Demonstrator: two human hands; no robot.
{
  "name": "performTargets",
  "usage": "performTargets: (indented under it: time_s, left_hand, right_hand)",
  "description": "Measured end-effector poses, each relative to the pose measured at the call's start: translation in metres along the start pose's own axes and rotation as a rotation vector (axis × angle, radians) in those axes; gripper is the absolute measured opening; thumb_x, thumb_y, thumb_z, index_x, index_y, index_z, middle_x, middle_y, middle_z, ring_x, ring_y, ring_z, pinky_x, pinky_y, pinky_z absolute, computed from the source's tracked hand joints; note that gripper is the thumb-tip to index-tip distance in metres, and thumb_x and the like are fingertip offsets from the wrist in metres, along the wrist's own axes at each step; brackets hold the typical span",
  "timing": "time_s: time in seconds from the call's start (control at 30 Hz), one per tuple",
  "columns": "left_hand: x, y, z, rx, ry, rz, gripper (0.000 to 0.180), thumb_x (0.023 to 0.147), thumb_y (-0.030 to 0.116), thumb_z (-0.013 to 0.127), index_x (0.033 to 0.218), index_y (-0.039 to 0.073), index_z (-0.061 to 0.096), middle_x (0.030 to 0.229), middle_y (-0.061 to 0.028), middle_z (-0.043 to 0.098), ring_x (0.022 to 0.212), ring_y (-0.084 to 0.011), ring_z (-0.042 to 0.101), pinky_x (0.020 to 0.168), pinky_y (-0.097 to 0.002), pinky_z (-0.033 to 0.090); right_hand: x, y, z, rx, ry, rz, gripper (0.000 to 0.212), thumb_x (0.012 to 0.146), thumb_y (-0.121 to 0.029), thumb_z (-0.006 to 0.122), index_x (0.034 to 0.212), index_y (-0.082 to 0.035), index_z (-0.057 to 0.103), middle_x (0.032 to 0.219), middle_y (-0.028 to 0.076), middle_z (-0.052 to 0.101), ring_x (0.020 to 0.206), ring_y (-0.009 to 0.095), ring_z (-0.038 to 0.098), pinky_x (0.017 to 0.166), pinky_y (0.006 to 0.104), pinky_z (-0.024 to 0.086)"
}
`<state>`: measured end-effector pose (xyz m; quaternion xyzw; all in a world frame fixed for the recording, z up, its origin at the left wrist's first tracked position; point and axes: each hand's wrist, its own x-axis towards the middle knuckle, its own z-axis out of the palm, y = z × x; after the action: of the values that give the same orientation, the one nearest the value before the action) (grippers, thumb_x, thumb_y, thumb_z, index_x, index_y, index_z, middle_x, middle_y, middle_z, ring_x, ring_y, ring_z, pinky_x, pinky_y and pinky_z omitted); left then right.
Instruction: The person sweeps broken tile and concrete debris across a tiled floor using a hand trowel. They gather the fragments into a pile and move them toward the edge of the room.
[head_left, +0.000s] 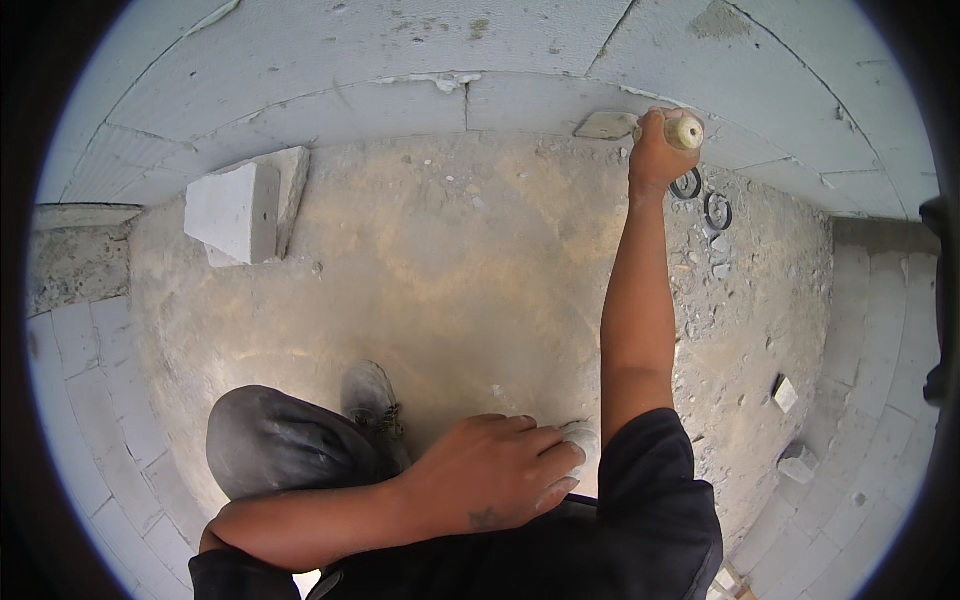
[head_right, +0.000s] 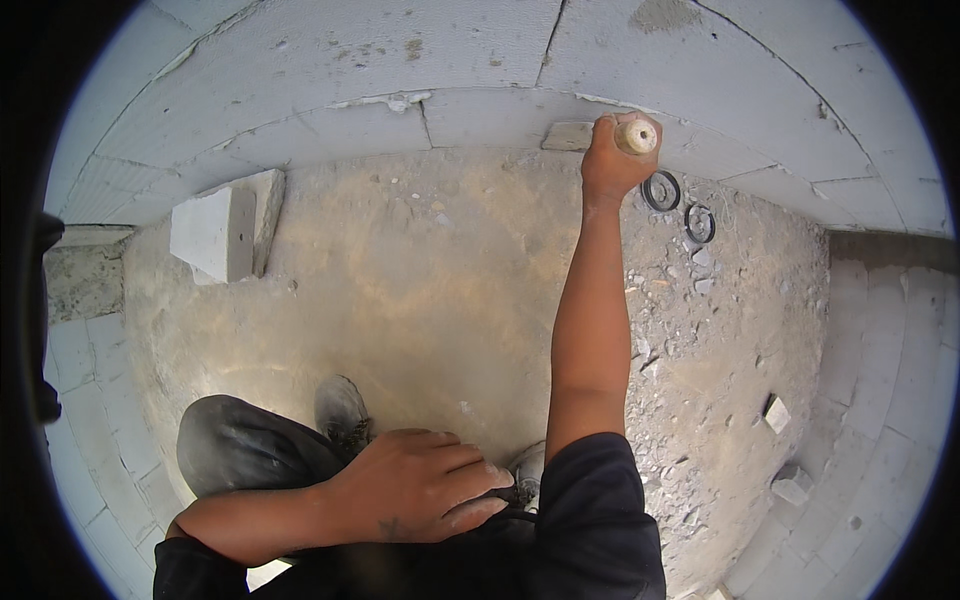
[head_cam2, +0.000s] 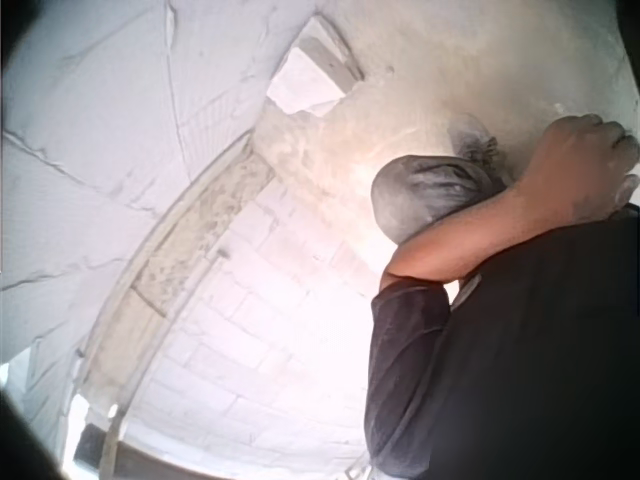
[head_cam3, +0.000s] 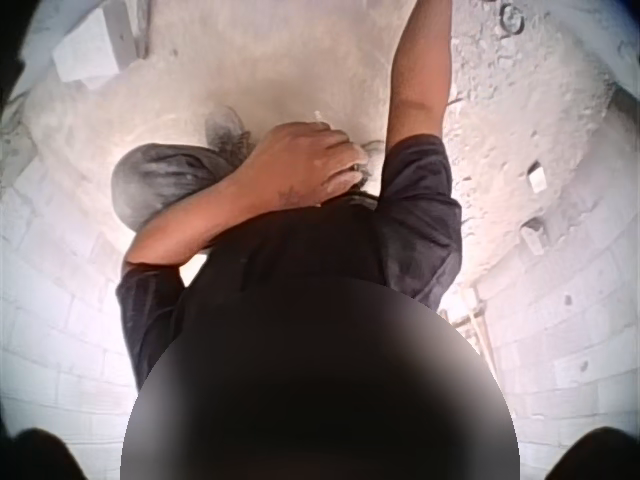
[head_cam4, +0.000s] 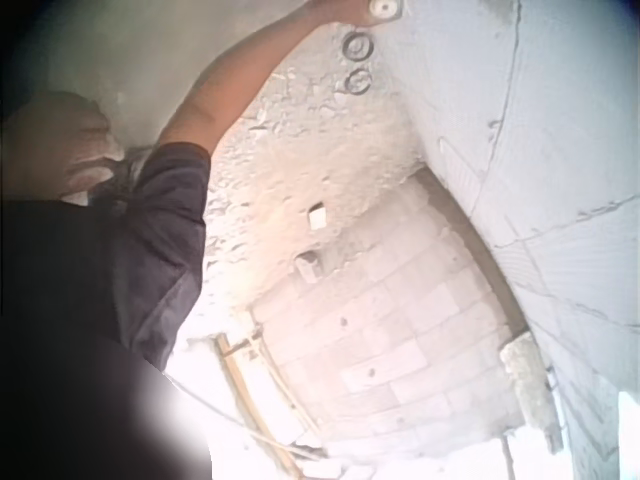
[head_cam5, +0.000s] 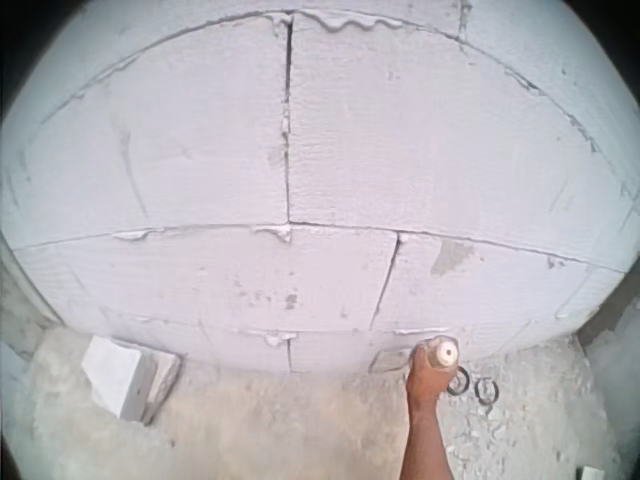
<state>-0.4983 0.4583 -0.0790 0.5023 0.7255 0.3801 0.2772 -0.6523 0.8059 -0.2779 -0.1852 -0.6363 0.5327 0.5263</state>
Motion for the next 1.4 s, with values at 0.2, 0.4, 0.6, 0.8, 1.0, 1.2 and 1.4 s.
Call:
performTargets:
  time_s: [0.2,0.4,0.6,0.8,1.0,1.2,1.4]
  left_hand:
    - [-0.011,0.010,-0.003,0.003,-0.039,0.005,0.025,0.084,0.028,0.076,0.103,0.013,0.069,0.082,0.0001,0.066,0.072,-0.0190,0.068,0.066,-0.0312,0.056]
    - [-0.008,0.010,-0.001,-0.040,-0.054,0.017,0.025,0.084,0.028,0.077,0.103,0.013,0.069,0.081,0.0008,0.066,0.071,-0.0181,0.067,0.066,-0.0308,0.056]
    - [0.002,0.004,-0.004,-0.001,-0.023,-0.016,0.025,0.083,0.028,0.077,0.102,0.013,0.069,0.081,-0.0001,0.066,0.072,-0.0190,0.067,0.066,-0.0315,0.055]
    - [-0.001,0.005,0.002,0.021,-0.021,0.016,0.026,0.083,0.028,0.077,0.101,0.012,0.068,0.081,-0.0018,0.066,0.073,-0.0203,0.067,0.066,-0.0322,0.056]
    - [-0.019,0.021,0.002,0.027,-0.049,0.035,0.026,0.082,0.028,0.078,0.101,0.012,0.069,0.082,-0.0019,0.067,0.074,-0.0201,0.068,0.067,-0.0327,0.056]
    - [-0.026,0.029,0.006,0.023,-0.081,0.046,0.028,0.081,0.028,0.079,0.104,0.013,0.069,0.084,-0.0020,0.068,0.074,-0.0206,0.068,0.065,-0.0333,0.056]
    - [-0.023,0.037,0.012,0.034,-0.150,0.053,0.030,0.082,0.028,0.078,0.106,0.013,0.069,0.085,-0.0025,0.068,0.075,-0.0220,0.068,0.064,-0.0344,0.055]
  right_hand:
    - [-0.091,-0.062,-0.028,-0.171,0.109,-0.140,0.018,0.080,0.004,0.071,0.091,-0.003,0.058,0.082,0.008,0.066,0.069,0.015,0.063,0.067,0.0281,0.053]
    - [-0.021,-0.144,-0.037,-0.041,0.064,-0.449,0.013,0.086,0.006,0.063,0.091,-0.001,0.054,0.074,0.016,0.068,0.062,0.017,0.067,0.057,0.0323,0.057]
    - [-0.016,-0.057,0.026,-0.024,0.045,-0.067,0.019,0.082,-0.001,0.072,0.094,-0.004,0.058,0.081,0.004,0.067,0.073,0.011,0.063,0.071,0.0257,0.052]
    - [-0.020,0.002,0.017,-0.079,0.019,0.037,0.021,0.081,0.001,0.073,0.095,-0.005,0.058,0.087,0.003,0.065,0.078,0.010,0.060,0.072,0.0279,0.050]
    - [-0.145,-0.049,-0.065,-0.150,-0.168,-0.053,0.029,0.085,-0.005,0.077,0.107,-0.005,0.058,0.121,0.016,0.063,0.119,0.028,0.059,0.102,0.0406,0.046]
    - [-0.162,-0.092,-0.134,-0.306,-0.019,0.224,0.039,0.086,-0.011,0.081,0.117,-0.006,0.058,0.121,0.015,0.060,0.103,0.022,0.065,0.083,0.0332,0.057]
    - [-0.122,-0.132,-0.159,-0.253,0.331,0.272,0.047,0.085,-0.014,0.082,0.118,0.001,0.051,0.107,0.015,0.059,0.088,0.019,0.067,0.059,0.0299,0.064]
